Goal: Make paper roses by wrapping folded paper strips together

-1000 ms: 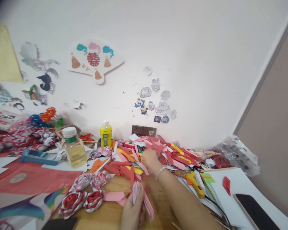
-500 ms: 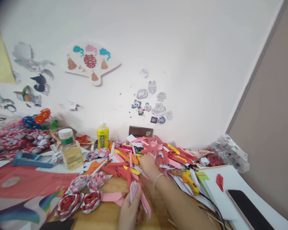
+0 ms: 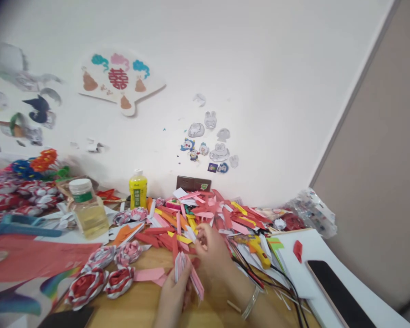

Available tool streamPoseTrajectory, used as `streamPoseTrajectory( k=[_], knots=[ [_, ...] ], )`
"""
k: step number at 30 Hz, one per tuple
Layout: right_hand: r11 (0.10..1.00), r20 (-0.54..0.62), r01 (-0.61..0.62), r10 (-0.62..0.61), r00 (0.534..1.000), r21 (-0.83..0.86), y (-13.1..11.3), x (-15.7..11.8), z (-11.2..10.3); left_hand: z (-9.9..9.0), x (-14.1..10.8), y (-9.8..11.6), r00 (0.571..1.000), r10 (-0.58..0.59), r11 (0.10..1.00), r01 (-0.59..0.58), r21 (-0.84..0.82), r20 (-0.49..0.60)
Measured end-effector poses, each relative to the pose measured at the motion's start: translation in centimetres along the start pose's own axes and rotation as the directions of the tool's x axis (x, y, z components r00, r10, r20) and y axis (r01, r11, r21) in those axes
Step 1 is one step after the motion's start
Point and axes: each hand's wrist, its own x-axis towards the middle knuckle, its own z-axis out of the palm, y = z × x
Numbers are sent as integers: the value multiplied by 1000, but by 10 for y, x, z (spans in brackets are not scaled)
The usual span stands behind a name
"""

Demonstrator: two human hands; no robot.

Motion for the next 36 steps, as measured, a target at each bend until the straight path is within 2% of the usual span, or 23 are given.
streamPoseTrajectory(
  k=[2, 5, 7, 12, 15, 17, 21, 24, 29, 32, 36],
  knots=[
    [996, -31, 81, -82, 996, -37, 0, -18, 0, -1, -3, 3, 1000, -2, 1000, 2, 8, 27],
    [952, 29, 272, -270, 962, -144, 1, -38, 4, -3, -4, 6, 999, 2, 1000, -2, 10, 52],
    [913, 51, 350, -348, 936, -210, 2, -47, 9, -4, -3, 5, 998, 9, 1000, -10, 4, 62],
    [842, -21, 431, -462, 887, -326, 0, -57, 18, -4, -2, 0, 998, 15, 1000, -14, -10, 63],
    [781, -73, 436, -517, 853, -447, 1, -62, 23, -5, -3, -1, 998, 4, 1000, -3, -22, 57],
    [762, -80, 420, -521, 850, -492, 1, -65, 25, -6, -4, -2, 998, -3, 1000, 5, -31, 57],
    [766, -86, 435, -531, 843, -473, -2, -69, 27, -12, -3, -5, 999, 0, 999, 2, -43, 40],
    [807, -125, 417, -506, 853, -418, -9, -71, 26, -16, -1, -8, 1000, 14, 999, -13, -47, 20],
    [966, -148, 252, -258, 955, -56, -15, -72, 24, -16, 0, -10, 999, 5, 998, -2, -56, 53],
    [977, -146, 173, -154, 977, 126, -12, -71, 25, -14, -2, -8, 998, -5, 999, 9, -49, 69],
    [958, -131, 85, -51, 990, 274, -7, -68, 26, -12, -3, -5, 996, -11, 999, 14, -32, 88]
  ],
)
